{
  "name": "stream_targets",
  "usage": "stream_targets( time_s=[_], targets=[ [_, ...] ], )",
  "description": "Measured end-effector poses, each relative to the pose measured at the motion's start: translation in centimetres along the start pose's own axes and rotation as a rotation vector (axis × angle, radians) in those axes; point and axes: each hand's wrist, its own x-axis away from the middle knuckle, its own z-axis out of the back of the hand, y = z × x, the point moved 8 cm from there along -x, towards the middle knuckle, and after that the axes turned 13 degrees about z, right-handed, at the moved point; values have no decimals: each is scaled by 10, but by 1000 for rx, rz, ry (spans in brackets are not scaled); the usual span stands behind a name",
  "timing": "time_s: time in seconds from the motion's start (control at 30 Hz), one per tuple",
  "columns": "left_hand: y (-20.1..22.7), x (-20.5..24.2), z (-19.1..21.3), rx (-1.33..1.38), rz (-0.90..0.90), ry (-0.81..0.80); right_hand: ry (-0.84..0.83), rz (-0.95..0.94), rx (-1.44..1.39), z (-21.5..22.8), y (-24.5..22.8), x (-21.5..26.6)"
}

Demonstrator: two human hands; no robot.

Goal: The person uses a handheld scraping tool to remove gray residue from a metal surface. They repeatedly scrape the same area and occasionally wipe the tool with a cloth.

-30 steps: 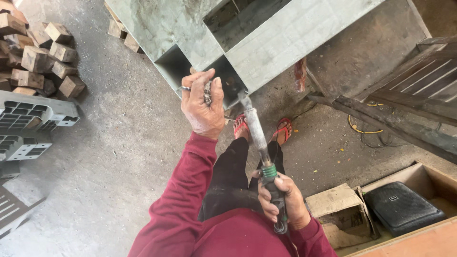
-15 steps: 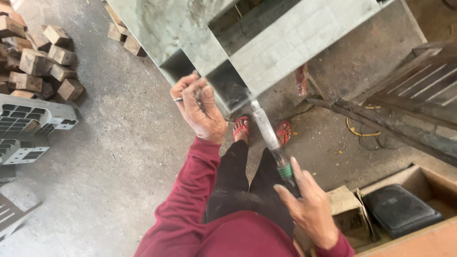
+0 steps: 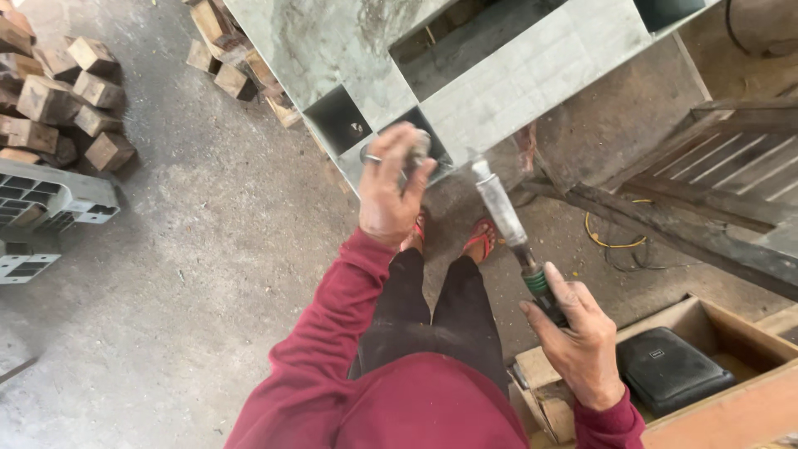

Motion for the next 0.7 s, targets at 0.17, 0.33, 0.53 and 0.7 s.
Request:
stream_targets(
  time_s=[0.17, 0.33, 0.53, 0.7],
  targets=[
    [22, 13, -30, -194, -136, -208, 129, -180, -149, -2, 19, 24],
    [10, 5, -50, -264, 5, -289, 343, -400, -431, 13, 51, 46],
    [0, -5, -47, -224, 64, -295, 597, -415, -815, 119, 78, 34],
    [6, -1, -26, 98, 164, -58, 852, -321, -1364, 106, 111, -23]
  ],
)
